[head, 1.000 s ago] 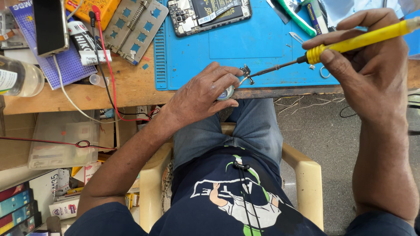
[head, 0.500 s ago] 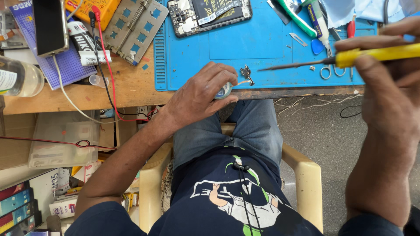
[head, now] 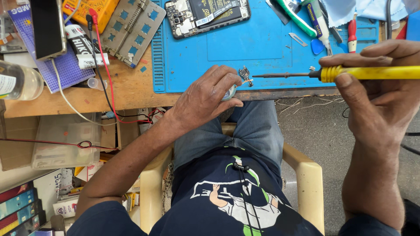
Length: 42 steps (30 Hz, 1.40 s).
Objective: The person applies flux to a small circuit board and solders a wire to it using a soldering iron and solder. They then handle a disassembled smartphone, briefly inspect a container of spare parts, and place the phone into a protective sleeve.
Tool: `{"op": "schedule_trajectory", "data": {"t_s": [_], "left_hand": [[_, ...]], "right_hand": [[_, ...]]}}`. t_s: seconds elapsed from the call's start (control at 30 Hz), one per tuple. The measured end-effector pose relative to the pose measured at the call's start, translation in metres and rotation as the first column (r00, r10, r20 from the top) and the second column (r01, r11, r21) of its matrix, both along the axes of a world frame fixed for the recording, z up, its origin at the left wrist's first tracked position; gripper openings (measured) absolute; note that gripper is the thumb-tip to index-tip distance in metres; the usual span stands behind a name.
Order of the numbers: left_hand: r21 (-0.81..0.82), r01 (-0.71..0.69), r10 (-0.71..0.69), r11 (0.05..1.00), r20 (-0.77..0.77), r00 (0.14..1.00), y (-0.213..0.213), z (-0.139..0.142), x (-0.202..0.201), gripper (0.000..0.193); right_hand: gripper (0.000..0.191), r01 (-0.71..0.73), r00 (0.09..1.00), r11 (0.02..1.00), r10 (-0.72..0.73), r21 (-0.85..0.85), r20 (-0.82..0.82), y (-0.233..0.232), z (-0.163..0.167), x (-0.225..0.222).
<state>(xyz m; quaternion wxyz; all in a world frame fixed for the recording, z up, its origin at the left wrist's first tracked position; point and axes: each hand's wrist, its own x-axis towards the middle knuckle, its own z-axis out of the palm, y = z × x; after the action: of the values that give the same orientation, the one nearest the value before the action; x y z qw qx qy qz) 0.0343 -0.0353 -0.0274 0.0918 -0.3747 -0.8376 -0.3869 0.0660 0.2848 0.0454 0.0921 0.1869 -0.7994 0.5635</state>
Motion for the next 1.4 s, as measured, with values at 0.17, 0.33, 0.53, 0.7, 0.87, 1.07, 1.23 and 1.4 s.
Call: {"op": "schedule_trajectory", "data": {"t_s": [0.17, 0.33, 0.53, 0.7, 0.87, 1.07, 1.23, 1.4], "left_hand": [[-0.008, -0.006, 0.006, 1.000, -0.003, 1.000, 0.000, 0.000, 0.000, 0.048], [-0.020, -0.011, 0.011, 1.000, -0.003, 1.000, -0.001, -0.001, 0.001, 0.047], [-0.018, -0.013, 0.013, 1.000, -0.001, 1.000, -0.006, -0.002, 0.002, 0.046], [-0.018, -0.013, 0.013, 1.000, -0.003, 1.000, -0.011, -0.004, 0.003, 0.045], [-0.015, -0.005, 0.005, 1.000, -0.004, 1.000, -0.012, -0.004, 0.002, 0.045], [0.040, -0.009, 0.007, 0.999, 0.027, 1.000, -0.013, 0.000, 0.000, 0.041], [-0.042, -0.162, 0.167, 0.986, 0.185, 0.968, -0.020, 0.010, -0.007, 0.034], [0.063, -0.120, 0.109, 0.991, 0.147, 0.983, -0.013, 0.013, -0.020, 0.029]], "right_hand": [[0.031, -0.011, 1.000, 0.998, 0.011, 0.056, 0.006, -0.011, 0.009, -0.001], [0.029, -0.064, 0.996, 0.987, 0.073, 0.147, -0.056, -0.018, 0.014, -0.008], [0.030, -0.091, 0.992, 0.977, 0.106, 0.195, -0.068, -0.025, 0.021, -0.011], [0.028, -0.078, 0.995, 0.977, 0.087, 0.197, -0.037, -0.027, 0.023, -0.011], [0.030, -0.072, 0.995, 0.970, 0.085, 0.231, -0.047, -0.027, 0.023, -0.012], [0.030, -0.061, 0.998, 0.975, 0.061, 0.215, 0.007, -0.033, 0.030, -0.014], [0.029, -0.040, 0.999, 0.978, 0.033, 0.205, 0.035, -0.036, 0.032, -0.015], [0.028, -0.055, 0.998, 0.970, 0.060, 0.238, -0.016, -0.033, 0.029, -0.018]]}}
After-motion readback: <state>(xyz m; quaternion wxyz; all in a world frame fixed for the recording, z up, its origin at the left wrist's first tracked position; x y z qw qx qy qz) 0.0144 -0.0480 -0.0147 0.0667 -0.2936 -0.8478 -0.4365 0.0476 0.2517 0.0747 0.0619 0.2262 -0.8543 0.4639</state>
